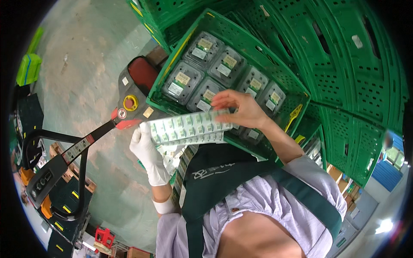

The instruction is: The person applies labels to plastic containers of blueberries by hand, peeling individual labels from a sheet and sticking them onto the lids of the containers inside green plastic crates.

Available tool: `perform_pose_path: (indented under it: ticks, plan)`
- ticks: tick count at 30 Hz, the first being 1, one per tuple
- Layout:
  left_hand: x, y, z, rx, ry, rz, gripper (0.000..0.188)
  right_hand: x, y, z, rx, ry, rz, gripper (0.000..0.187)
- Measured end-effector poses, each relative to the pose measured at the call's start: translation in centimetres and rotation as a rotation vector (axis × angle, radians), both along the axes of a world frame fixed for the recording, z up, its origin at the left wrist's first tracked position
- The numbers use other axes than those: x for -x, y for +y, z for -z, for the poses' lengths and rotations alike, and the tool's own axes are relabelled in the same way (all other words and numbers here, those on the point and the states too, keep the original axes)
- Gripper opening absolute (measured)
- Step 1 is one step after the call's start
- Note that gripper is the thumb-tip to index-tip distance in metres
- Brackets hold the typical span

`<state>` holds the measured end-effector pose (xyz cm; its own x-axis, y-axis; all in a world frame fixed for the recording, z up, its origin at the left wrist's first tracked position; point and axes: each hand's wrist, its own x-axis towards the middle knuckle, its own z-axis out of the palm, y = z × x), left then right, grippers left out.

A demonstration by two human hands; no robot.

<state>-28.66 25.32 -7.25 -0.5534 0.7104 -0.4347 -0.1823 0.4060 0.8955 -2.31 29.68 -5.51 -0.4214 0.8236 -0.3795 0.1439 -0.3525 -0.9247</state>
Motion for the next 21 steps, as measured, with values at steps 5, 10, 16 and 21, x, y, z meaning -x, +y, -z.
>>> perform_pose_path:
  ticks: [5, 10, 16, 21]
  plan:
    - [-1.6, 0.1, -0.6, -0.131, -0.224, 0.320, 0.019, -2.0, -3.4, 0.7, -0.055, -0.072, 0.302, 0.032]
    - [-3.0, -0.6, -2.8, -0.035, -0.344, 0.570, 0.033, -3.5, -5.4, -0.1, -0.097, -0.093, 0.338, 0.033]
    - [-4.5, -1.3, -2.8, -0.073, -0.032, 0.597, 0.020, -4.9, -7.7, -0.7, -0.074, -0.211, 0.350, 0.032]
    - [-4.8, -2.1, -2.0, -0.214, 0.049, 0.527, 0.019, -4.7, -9.5, -0.6, -0.141, -0.262, 0.403, 0.027]
